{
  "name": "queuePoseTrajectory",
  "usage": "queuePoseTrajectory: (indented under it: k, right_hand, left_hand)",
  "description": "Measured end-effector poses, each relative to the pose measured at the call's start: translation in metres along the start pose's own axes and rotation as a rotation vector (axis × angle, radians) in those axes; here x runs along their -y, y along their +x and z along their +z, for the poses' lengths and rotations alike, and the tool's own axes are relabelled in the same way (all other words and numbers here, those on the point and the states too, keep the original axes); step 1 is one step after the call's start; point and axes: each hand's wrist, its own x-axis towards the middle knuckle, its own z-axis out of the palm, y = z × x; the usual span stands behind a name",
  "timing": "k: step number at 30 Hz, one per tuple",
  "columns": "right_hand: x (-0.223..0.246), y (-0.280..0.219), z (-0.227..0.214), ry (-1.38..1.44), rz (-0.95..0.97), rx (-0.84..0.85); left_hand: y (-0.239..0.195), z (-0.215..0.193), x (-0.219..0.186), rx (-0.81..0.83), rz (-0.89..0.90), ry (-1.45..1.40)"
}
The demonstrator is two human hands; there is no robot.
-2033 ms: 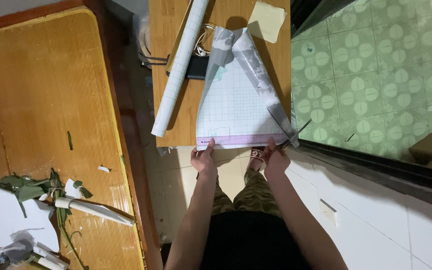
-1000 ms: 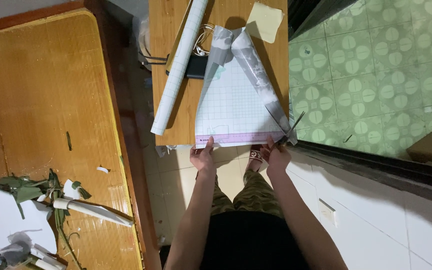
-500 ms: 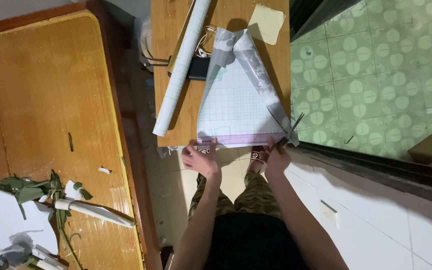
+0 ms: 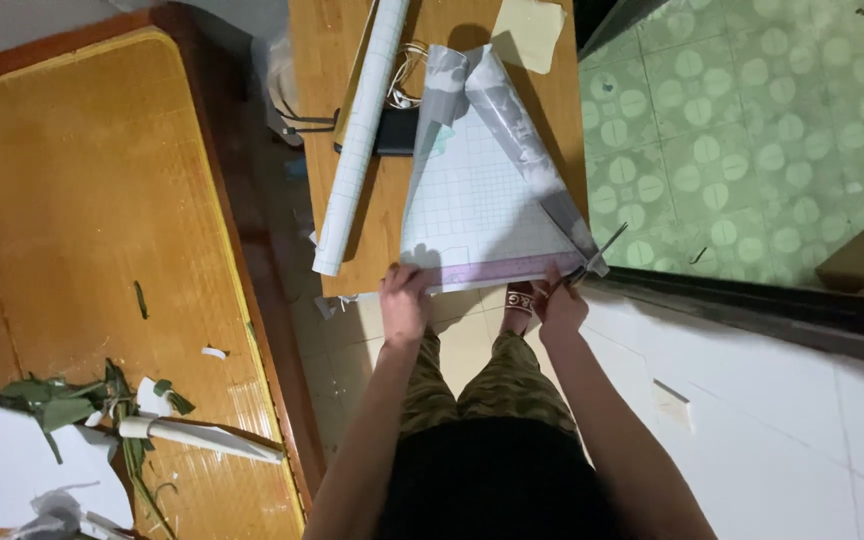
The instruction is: Measuring and cutting a piece of vinyl wrap using a ruler and scissors on a work table.
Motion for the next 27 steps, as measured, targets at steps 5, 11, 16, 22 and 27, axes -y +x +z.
queuePoseTrajectory:
  k: [5,11,16,22,27]
  right_hand:
    - [-0.011,0.018,0.003,0.075,0.011,-0.038]
    - [-0.01,-0.004,0.007,0.143,0.006,-0.04]
    - [-0.026,0.025,-0.002,0.199,0.002,0.011]
    - [-0.036,0.033,-0.037,0.149,-0.031,0.047]
    - [-0.077,0.044,-0.108,0.116,-0.037,-0.005]
  left_hand:
    - [0.006,-0.009,0.003,0.025,0.26,-0.019]
    - [0.003,0.012,0.026,-0.074,0.459,0.037]
    - [0.011,-0.011,0.018,0.125,0.434,0.057]
    - [0.022,-0.014,0.015,0.217,0.437,0.065]
    - [0.018,-0.007,0.015,0.175,0.461,0.153]
